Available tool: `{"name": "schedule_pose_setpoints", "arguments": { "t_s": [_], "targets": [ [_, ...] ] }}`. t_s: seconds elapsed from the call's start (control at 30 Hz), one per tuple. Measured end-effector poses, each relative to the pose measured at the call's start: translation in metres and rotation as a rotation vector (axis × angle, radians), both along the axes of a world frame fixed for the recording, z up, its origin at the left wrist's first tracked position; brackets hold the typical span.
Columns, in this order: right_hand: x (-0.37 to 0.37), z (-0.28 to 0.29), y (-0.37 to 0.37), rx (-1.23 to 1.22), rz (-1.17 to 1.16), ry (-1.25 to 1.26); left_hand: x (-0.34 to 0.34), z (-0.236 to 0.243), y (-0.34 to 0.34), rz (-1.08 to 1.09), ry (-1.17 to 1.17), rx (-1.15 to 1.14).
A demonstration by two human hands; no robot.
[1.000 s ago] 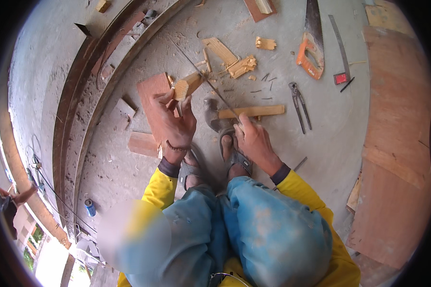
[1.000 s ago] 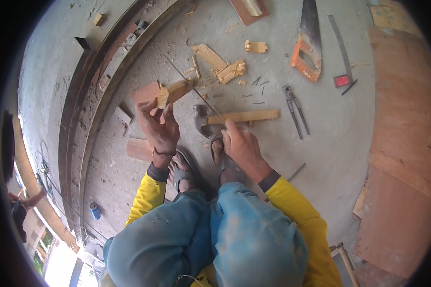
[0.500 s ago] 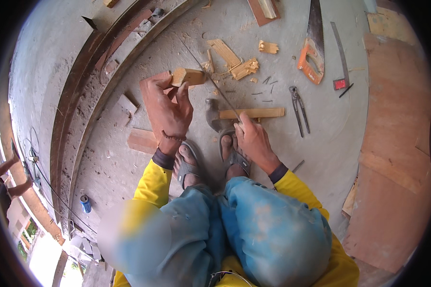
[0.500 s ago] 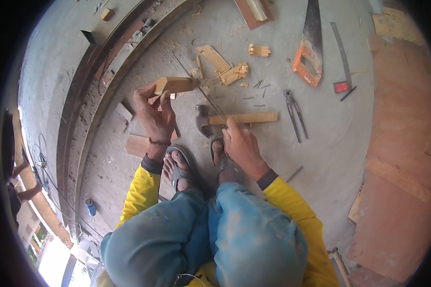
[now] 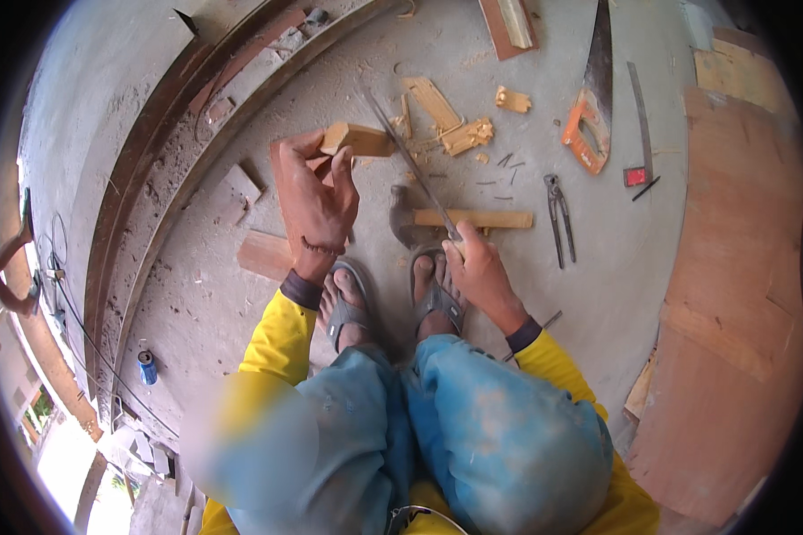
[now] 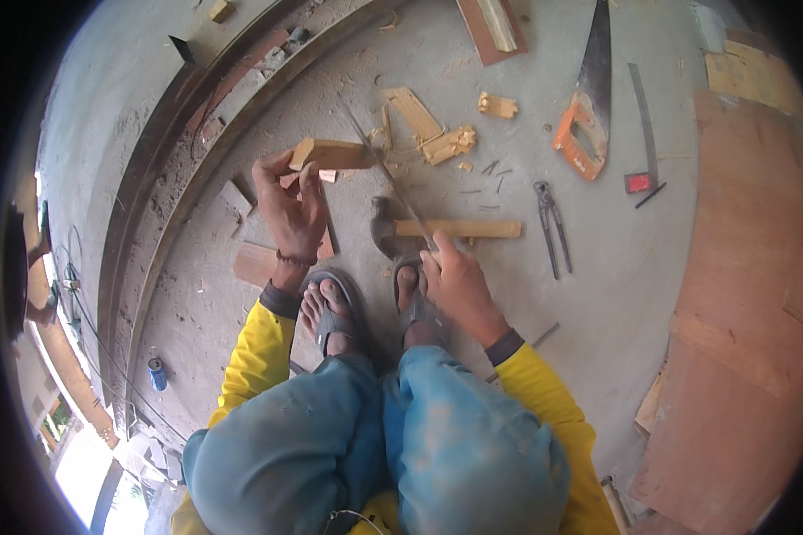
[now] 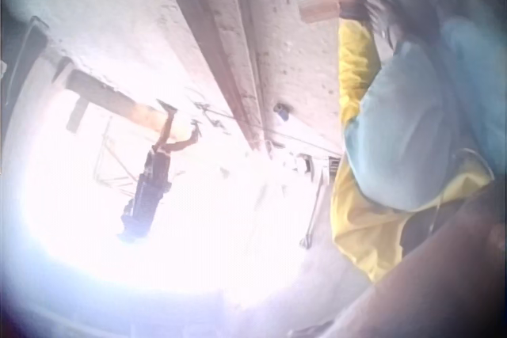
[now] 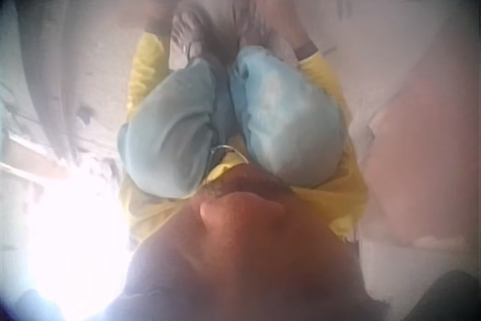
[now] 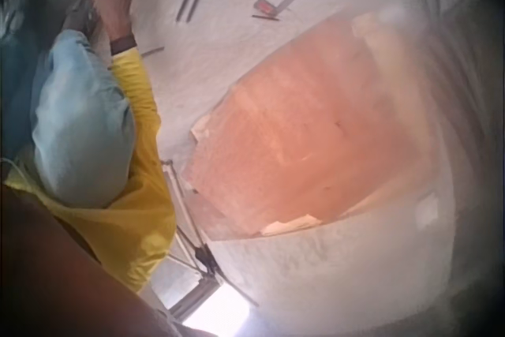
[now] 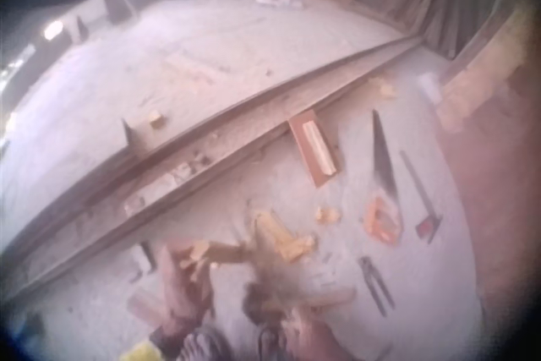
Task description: The person carves a small wooden block using a chisel and hammer, repeatedly striking the chisel to remove wood shavings. The person also uses sandpaper to smooth the block's surfaces between carving steps.
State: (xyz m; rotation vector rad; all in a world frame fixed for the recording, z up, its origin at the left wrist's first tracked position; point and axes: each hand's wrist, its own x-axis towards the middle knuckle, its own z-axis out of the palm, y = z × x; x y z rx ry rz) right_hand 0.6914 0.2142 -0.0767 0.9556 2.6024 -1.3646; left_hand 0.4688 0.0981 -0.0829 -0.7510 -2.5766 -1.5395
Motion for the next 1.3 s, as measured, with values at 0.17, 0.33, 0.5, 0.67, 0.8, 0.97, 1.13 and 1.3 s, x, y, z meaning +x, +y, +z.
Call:
{"name": "schedule_pose_setpoints", "arguments": {
  "t_s": [0.17,0.33,0.5,0.67,0.8,0.97,1.13,1.3],
  "targets": [
    [-0.008,0.023,0.004,-0.01,-0.044,0.088,-0.002,0.001,0.001,-0.005,-0.054,-0.003],
    [0.001,0.007,-0.003,0.12,-0.013,0.056,0.001,0.001,0.002,-0.024,-0.071,0.039],
    [0.002,-0.006,0.01,-0.12,-0.019,0.078,-0.004,-0.002,0.005,-0.031,-0.055,0.001],
    [-0.004,0.022,0.002,0.029,-0.049,0.088,-0.004,0.004,0.0,-0.004,-0.048,-0.089],
    [0.005,-0.005,0.003,0.204,0.084,-0.074,-0.003,0.004,0.002,-0.011,-0.069,-0.016],
    [0.017,-0.005,-0.002,0.027,-0.035,-0.067,-0.008,0.002,-0.005,-0.006,-0.029,-0.011],
    [0.01,0.008,0.004,0.136,-0.02,0.011,-0.004,0.004,-0.004,0.013,-0.047,-0.018],
    [0.016,0.003,0.009,0.157,0.06,-0.138,0.005,-0.003,-0.012,-0.059,-0.098,-0.018]
  ]
}}
